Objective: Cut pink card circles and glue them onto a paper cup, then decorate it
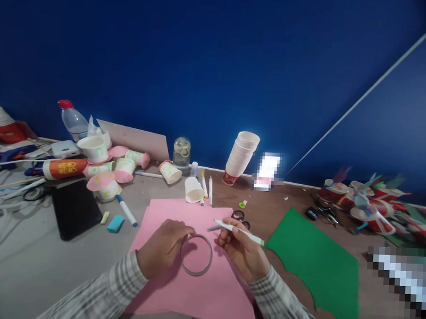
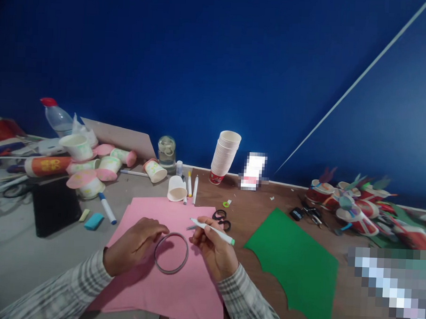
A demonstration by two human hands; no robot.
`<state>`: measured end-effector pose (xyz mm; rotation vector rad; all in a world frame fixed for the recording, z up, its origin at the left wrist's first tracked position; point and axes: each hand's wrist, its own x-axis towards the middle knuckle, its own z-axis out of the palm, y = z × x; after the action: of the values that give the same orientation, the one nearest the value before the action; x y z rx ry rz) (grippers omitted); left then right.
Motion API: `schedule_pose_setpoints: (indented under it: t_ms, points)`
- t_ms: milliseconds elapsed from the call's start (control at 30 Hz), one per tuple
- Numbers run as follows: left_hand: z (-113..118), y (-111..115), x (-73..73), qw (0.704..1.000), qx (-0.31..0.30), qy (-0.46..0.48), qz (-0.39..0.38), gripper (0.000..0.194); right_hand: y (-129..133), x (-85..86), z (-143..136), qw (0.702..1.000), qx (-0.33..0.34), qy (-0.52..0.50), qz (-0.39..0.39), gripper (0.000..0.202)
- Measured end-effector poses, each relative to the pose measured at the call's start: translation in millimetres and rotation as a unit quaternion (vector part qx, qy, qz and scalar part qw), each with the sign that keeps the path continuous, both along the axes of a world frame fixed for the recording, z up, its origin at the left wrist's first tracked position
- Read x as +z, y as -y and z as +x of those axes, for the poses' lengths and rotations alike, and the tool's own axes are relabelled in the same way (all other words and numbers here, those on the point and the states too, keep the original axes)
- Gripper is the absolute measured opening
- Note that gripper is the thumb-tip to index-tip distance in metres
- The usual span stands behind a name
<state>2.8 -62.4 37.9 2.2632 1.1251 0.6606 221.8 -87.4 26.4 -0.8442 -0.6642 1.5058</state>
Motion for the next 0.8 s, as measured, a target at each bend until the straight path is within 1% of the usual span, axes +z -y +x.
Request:
schedule_pose_setpoints:
  t_ms: [100,167,233,267,333,400,467,533,600,667,800]
  points:
    - [1,4,-0.1,0.997,-0.053,-0.05,0.022,0.02,12,-9.7,2,0.999,0.012,0.007,-0.03,0.037]
    - [3,6,1.4,0.994,-0.069,-0.08,0.024,0.022,16,-15.6,4,1.0,0.003,0.03,-0.011,0.038]
    - [1,3,1.9,0.992,-0.074,-0.104,0.011,0.032,18,-20.6,7,0.996,-0.012,0.082,0.025,0.038]
    - [-1,0,1.5,0.991,-0.072,-0.111,0.0,0.039,19,-22.7,7,0.991,-0.022,0.123,0.047,0.039]
    - [-9,-8,-0.7,0.991,-0.07,-0.113,-0.028,0.057,21,-26.1,8,0.968,-0.044,0.228,0.092,0.039]
    - [-17,-14,-3.9,0.989,-0.073,-0.108,-0.066,0.072,23,-28.3,7,0.937,-0.056,0.318,0.134,0.039]
    - [-24,-17,-7.3,0.984,-0.086,-0.119,-0.105,0.082,25,-29.3,5,0.914,-0.055,0.362,0.175,0.035]
    - [-27,-17,-10.6,0.979,-0.09,-0.137,-0.121,0.089,26,-29.1,3,0.893,-0.049,0.391,0.219,0.027]
    - [-25,-15,-13.6,0.979,-0.086,-0.152,-0.108,0.093,26,-27.9,2,0.862,-0.043,0.434,0.258,0.024]
    - [-21,-13,-15.7,0.98,-0.087,-0.159,-0.081,0.092,26,-26.6,1,0.828,-0.028,0.482,0.285,0.028]
    - [-17,-11,-16.3,0.981,-0.088,-0.165,-0.054,0.09,25,-28.2,0,0.791,-0.006,0.537,0.293,0.038]
